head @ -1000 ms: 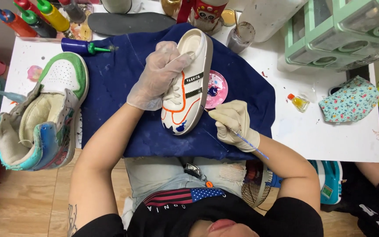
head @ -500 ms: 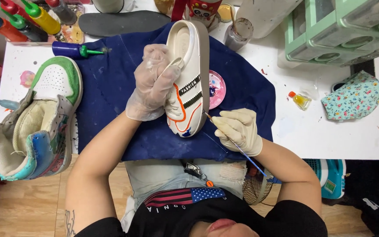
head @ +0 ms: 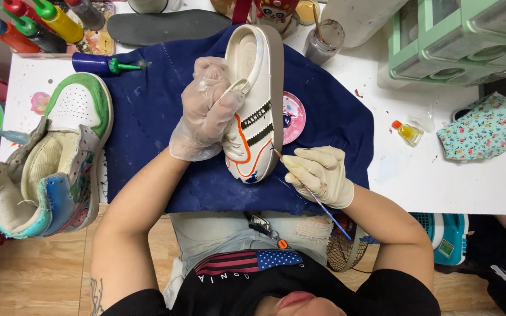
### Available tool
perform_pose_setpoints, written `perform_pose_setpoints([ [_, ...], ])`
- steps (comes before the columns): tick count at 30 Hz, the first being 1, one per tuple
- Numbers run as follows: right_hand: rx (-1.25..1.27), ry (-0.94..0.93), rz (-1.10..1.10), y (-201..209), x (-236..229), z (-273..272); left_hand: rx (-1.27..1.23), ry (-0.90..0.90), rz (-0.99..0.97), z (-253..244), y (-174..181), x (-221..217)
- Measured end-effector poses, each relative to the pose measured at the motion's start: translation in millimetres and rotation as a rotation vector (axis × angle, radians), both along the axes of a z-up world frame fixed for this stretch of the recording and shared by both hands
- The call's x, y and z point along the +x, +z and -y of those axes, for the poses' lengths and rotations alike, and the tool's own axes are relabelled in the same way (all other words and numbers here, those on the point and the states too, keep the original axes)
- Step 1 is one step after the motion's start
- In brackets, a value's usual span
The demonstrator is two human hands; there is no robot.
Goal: The person paints a white sneaker with a blue design using a small brush and a palette. They hold the shoe in their left hand and apply paint to the toe area, occasionally dipping the brush into the paint container.
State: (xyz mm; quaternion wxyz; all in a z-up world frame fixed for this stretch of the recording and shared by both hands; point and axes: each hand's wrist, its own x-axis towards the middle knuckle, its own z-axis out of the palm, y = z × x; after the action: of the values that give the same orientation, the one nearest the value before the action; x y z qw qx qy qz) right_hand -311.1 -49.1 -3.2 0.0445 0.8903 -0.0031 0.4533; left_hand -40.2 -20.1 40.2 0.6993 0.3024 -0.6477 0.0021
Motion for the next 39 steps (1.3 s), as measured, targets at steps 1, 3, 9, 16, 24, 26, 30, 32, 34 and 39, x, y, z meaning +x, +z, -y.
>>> perform_pose_setpoints([
  [1, 0.001, -0.001, -0.001, -0.7, 0.6, 0.5, 0.001, -0.001, -0.001, -0.3, -0.6, 0.1],
  [3, 0.001, 0.01, 0.008, -1.9, 2.2, 2.0, 0.046, -0.007, -0.013, -0.7, -1.5, 0.7],
  [9, -0.02, 0.031, 0.017, -0.8, 0.7, -0.8, 0.074, 0.007, 0.007, -2.4, 0.6, 1.2],
  [16, -0.02, 0.003, 0.003, 0.4, 1.3, 1.9, 0.025, 0.021, 0.003, 0.9, -9.5, 2.3],
  [24, -0.012, 0.029, 0.004, 2.2, 1.6, 0.8, 0.063, 0.0, -0.022, 0.7, -8.7, 2.3],
  [26, -0.012, 0.014, -0.009, 0.0, 1.8, 1.7, 0.068, 0.0, -0.023, -0.3, -7.6, 1.9],
  [30, 0.001, 0.027, -0.036, -4.5, 1.6, 1.8, 0.05, 0.006, -0.012, 0.0, -6.0, 1.7],
  [32, -0.005, 0.034, -0.033, -5.3, -0.1, 0.5, 0.051, 0.006, -0.012, -0.1, -4.7, 1.3],
  [34, -0.01, 0.042, -0.031, -4.3, -1.0, 0.6, 0.051, 0.007, -0.012, 0.3, -5.2, 1.8],
  [39, -0.014, 0.017, -0.036, -0.5, 1.2, 2.7, 0.035, 0.006, -0.021, 1.9, -8.4, 2.0],
])
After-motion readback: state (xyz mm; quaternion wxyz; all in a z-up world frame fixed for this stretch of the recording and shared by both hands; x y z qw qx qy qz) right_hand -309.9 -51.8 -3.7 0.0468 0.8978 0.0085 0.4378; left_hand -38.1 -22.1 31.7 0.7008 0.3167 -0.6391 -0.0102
